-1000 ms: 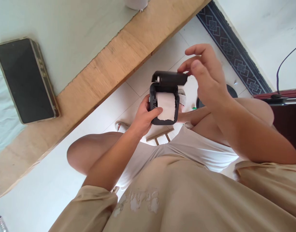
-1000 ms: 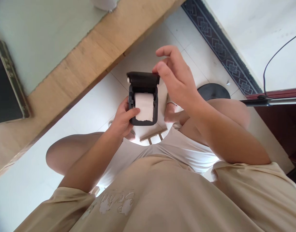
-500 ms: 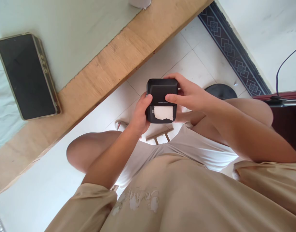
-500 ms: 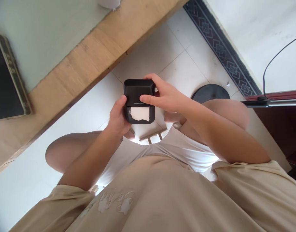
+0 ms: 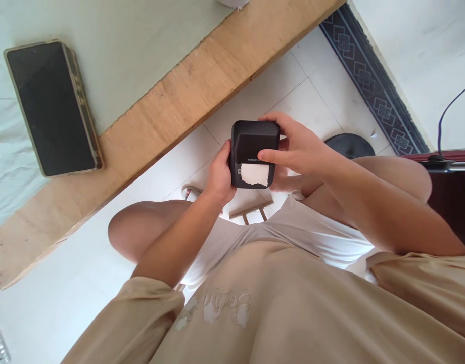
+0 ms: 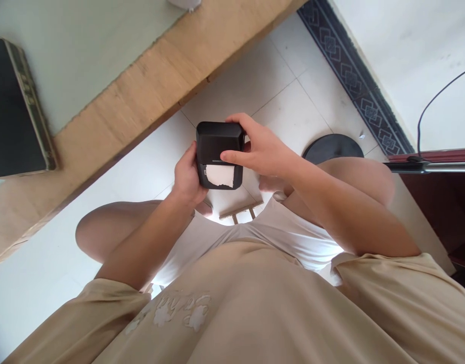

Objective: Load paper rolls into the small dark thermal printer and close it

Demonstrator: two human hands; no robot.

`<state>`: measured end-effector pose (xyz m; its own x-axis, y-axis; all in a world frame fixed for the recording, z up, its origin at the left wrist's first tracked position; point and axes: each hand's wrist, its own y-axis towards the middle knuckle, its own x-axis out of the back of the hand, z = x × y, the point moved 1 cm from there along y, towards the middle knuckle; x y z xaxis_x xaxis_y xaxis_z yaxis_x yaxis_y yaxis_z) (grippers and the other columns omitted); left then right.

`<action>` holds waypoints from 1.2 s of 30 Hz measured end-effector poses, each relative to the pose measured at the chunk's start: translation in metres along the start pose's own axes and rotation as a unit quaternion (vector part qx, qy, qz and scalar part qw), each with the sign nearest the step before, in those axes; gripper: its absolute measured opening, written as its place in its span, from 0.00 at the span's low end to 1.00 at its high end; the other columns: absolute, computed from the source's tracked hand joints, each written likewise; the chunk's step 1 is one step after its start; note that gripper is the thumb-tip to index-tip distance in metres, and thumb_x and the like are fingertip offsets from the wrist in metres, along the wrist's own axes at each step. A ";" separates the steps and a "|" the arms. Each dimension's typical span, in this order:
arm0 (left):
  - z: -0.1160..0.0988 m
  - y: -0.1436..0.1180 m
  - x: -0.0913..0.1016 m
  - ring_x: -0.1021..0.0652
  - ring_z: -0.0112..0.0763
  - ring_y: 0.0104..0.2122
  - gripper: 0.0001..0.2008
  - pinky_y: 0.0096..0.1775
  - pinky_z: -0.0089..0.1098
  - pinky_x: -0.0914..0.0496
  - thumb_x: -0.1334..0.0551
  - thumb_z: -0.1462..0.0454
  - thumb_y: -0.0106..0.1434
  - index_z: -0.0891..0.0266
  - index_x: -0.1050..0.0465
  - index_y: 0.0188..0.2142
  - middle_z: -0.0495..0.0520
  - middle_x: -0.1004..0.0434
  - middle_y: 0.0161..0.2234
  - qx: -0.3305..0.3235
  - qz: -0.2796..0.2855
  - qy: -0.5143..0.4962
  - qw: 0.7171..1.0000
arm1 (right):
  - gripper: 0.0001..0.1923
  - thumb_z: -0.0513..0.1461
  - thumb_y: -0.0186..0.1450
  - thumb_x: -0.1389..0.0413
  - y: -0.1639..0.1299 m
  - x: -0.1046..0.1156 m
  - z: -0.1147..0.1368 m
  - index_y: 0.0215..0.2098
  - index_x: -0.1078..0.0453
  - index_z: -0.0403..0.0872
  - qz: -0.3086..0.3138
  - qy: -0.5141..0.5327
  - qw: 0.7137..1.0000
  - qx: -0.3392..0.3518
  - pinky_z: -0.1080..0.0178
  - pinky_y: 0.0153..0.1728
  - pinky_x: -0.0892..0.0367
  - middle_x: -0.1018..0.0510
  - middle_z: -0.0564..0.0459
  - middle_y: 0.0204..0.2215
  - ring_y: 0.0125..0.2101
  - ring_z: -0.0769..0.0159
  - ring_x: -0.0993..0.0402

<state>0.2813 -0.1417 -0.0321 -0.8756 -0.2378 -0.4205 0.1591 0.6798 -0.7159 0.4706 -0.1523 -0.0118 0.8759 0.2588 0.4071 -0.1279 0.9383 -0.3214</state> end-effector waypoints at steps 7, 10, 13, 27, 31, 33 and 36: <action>-0.001 0.006 0.002 0.14 0.35 0.36 0.15 0.44 0.32 0.18 0.35 0.53 0.77 0.60 0.21 0.36 0.49 0.20 0.28 -0.022 0.002 0.021 1.000 | 0.45 0.57 0.64 0.36 0.004 0.007 0.000 0.74 0.35 0.49 -0.013 -0.087 0.995 0.048 0.39 0.61 0.21 0.25 0.39 0.68 0.60 0.45 0.20; 0.000 0.007 0.000 0.19 0.32 0.29 0.16 0.38 0.31 0.21 0.31 0.53 0.75 0.60 0.23 0.34 0.47 0.23 0.26 -0.025 0.000 0.028 0.999 | 0.42 0.55 0.64 0.34 -0.004 0.013 0.003 0.72 0.32 0.49 -0.016 -0.132 0.983 0.129 0.41 0.63 0.22 0.26 0.38 0.68 0.65 0.44 0.25; 0.002 0.008 -0.001 0.18 0.32 0.31 0.15 0.38 0.31 0.22 0.31 0.53 0.74 0.60 0.22 0.36 0.48 0.20 0.30 -0.028 0.005 0.024 0.999 | 0.35 0.50 0.65 0.35 -0.013 0.014 0.005 0.67 0.28 0.48 -0.067 -0.203 0.956 0.200 0.47 0.57 0.20 0.23 0.39 0.63 0.61 0.48 0.23; 0.008 -0.002 0.001 0.16 0.37 0.43 0.20 0.45 0.33 0.22 0.22 0.47 0.64 0.58 0.20 0.42 0.51 0.15 0.41 -0.057 0.097 0.103 0.988 | 0.18 0.41 0.77 0.50 -0.025 0.000 0.031 0.44 0.17 0.49 -0.092 -0.434 0.894 0.059 0.60 0.31 0.52 0.13 0.49 0.48 0.31 0.66 0.27; 0.007 -0.006 0.000 0.18 0.33 0.38 0.17 0.42 0.31 0.24 0.22 0.50 0.65 0.58 0.21 0.40 0.49 0.18 0.37 -0.057 0.082 0.099 0.990 | 0.19 0.39 0.78 0.52 -0.024 -0.005 0.042 0.49 0.18 0.50 0.008 -0.454 0.891 0.013 0.59 0.30 0.57 0.12 0.48 0.51 0.32 0.63 0.23; 0.007 -0.007 0.002 0.18 0.33 0.38 0.19 0.42 0.31 0.23 0.21 0.49 0.64 0.58 0.21 0.40 0.48 0.19 0.36 -0.067 0.091 0.118 0.987 | 0.18 0.39 0.78 0.51 -0.021 -0.006 0.045 0.53 0.19 0.50 0.026 -0.458 0.889 -0.020 0.59 0.30 0.57 0.11 0.47 0.47 0.33 0.59 0.21; 0.008 -0.005 0.003 0.18 0.35 0.38 0.23 0.41 0.32 0.24 0.20 0.46 0.60 0.58 0.22 0.41 0.49 0.18 0.36 -0.059 0.095 0.147 0.983 | 0.18 0.40 0.75 0.47 -0.020 -0.003 0.046 0.59 0.23 0.52 0.031 -0.449 0.892 -0.042 0.59 0.31 0.55 0.11 0.47 0.42 0.36 0.55 0.19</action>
<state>0.2810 -0.1517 -0.0341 -0.9321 0.0994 -0.3483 0.2929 0.7725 -0.5634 0.4493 -0.1612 0.0325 0.1387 0.4241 0.8949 -0.0951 0.9052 -0.4142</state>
